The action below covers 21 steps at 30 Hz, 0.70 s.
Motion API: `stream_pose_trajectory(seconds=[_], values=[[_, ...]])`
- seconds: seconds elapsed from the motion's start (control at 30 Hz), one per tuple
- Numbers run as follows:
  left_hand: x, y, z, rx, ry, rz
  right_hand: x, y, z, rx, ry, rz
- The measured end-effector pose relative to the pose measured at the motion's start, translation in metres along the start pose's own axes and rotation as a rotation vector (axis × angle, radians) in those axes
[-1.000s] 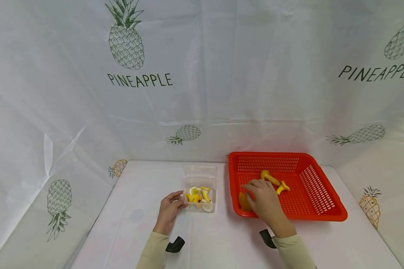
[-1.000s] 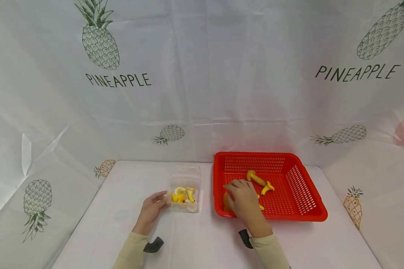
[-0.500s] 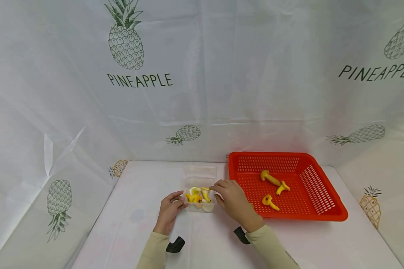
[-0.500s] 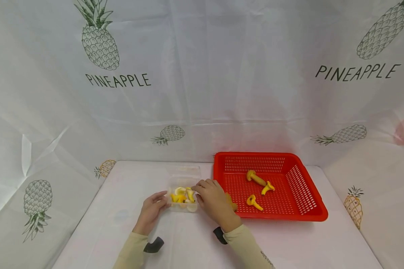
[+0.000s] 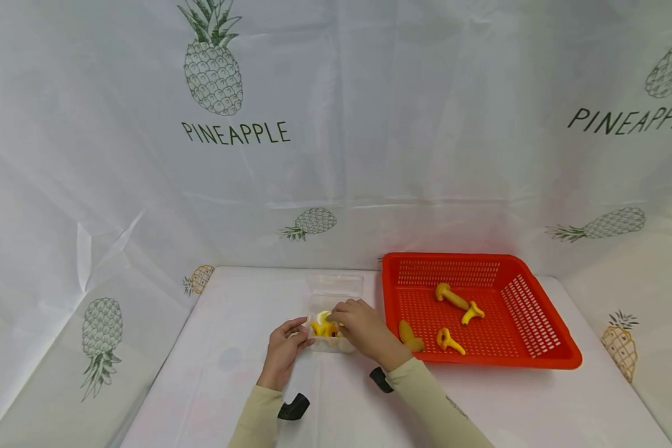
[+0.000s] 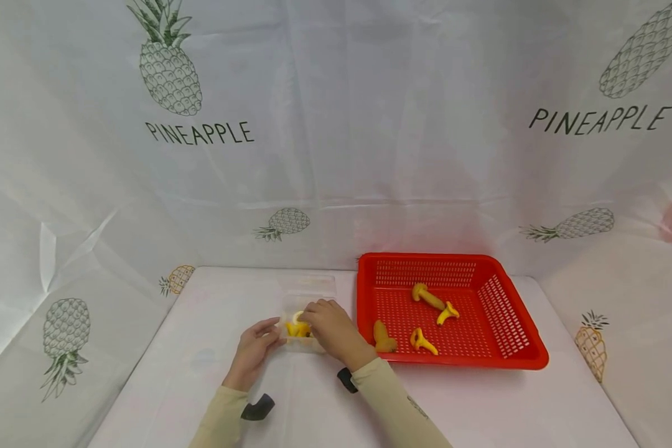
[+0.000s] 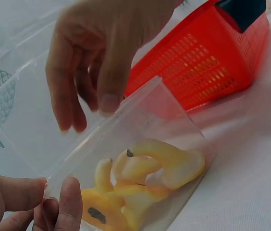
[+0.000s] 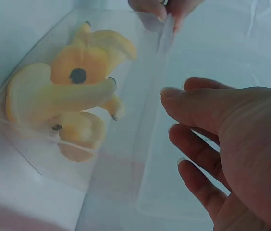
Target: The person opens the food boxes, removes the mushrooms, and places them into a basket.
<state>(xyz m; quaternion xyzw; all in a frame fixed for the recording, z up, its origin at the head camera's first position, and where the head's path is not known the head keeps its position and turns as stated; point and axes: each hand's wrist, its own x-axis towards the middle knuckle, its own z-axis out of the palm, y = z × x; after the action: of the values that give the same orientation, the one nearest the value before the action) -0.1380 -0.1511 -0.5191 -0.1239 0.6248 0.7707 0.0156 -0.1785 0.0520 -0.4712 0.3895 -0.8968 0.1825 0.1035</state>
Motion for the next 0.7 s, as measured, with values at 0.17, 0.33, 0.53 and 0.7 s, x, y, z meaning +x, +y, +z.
stream_pose_trajectory(seconds=[0.17, 0.33, 0.53, 0.7], values=[[0.001, 0.0, 0.0, 0.0, -0.001, 0.001, 0.007, 0.005, 0.007, 0.011, -0.06, -0.005], [0.001, -0.001, 0.0, -0.006, 0.007, -0.009, 0.015, 0.008, 0.013, 0.018, -0.141, -0.021], [0.001, -0.003, 0.0, -0.006, 0.011, -0.007, 0.022, 0.009, 0.016, 0.012, -0.222, -0.029], [0.002, -0.004, 0.0, -0.012, 0.012, 0.002, 0.026, 0.009, 0.017, 0.002, -0.264, -0.008]])
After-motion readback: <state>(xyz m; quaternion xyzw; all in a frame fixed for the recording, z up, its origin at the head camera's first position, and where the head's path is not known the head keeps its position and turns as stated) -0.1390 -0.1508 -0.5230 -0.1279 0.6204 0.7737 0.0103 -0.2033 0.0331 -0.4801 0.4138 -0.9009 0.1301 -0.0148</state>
